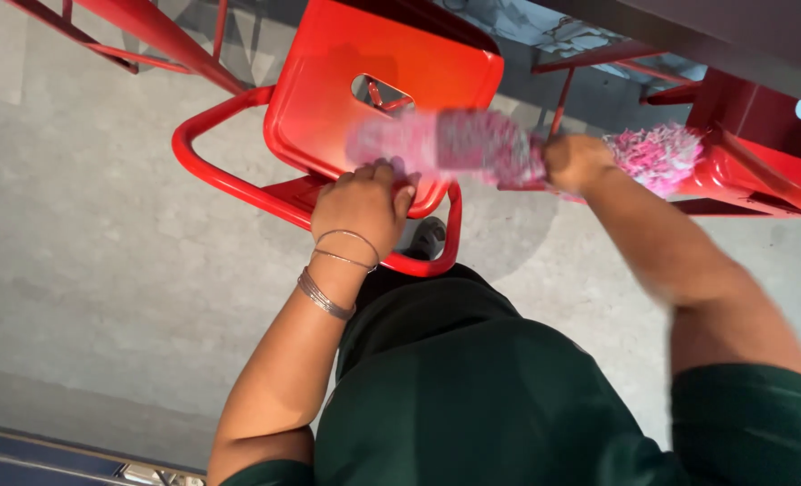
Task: The person wipes down a red metal stool and a black countertop using a duster and a cloth with spray liquid.
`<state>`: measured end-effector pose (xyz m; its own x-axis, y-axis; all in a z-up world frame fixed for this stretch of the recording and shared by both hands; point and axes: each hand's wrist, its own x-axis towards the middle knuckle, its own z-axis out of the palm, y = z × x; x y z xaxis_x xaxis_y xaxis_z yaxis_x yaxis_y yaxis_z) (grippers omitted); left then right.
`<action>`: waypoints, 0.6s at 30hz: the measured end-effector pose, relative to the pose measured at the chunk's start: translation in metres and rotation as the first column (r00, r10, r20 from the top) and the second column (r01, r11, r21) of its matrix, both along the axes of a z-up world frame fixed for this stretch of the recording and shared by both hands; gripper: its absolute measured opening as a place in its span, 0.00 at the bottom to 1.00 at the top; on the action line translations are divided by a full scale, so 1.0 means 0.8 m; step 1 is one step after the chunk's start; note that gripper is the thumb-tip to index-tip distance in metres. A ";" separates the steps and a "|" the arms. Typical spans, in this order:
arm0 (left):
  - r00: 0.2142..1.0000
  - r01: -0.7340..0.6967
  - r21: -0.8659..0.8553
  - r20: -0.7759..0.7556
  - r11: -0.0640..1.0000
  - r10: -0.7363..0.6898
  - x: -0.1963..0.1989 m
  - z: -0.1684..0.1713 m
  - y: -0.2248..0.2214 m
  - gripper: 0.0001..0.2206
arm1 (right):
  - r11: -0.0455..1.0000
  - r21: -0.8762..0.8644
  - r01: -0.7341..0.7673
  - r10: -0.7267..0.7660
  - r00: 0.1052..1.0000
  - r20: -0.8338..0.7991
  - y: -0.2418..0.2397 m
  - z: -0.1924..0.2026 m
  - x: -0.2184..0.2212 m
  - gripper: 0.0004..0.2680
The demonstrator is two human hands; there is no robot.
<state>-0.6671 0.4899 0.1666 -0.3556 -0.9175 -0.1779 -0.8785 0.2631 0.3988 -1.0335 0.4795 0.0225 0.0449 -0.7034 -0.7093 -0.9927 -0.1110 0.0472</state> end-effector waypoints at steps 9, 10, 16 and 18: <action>0.994 0.002 -0.091 -0.113 0.996 -0.012 0.007 -0.009 0.004 0.17 | 0.920 -0.357 -0.162 0.300 0.877 0.375 0.017 0.004 0.041 0.16; 0.994 0.002 -0.096 -0.113 0.995 -0.012 0.007 -0.012 0.006 0.18 | 0.936 -0.289 -0.199 0.301 0.878 0.372 0.025 0.007 0.054 0.15; 0.996 0.004 -0.050 -0.094 0.999 -0.009 0.005 -0.021 0.005 0.18 | 0.994 -0.109 -0.014 0.045 0.958 0.284 -0.026 0.026 0.131 0.13; 0.994 0.018 -0.057 -0.103 0.998 -0.024 0.004 -0.020 0.004 0.17 | 0.977 -0.147 0.157 -0.111 0.953 0.281 -0.049 0.039 0.145 0.13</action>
<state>-0.6638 0.4929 0.1506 -0.3889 -0.9171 -0.0872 -0.8271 0.3058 0.4716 -0.9179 0.4403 0.0537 0.1154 -0.8228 -0.5565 -0.9758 0.0108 -0.2183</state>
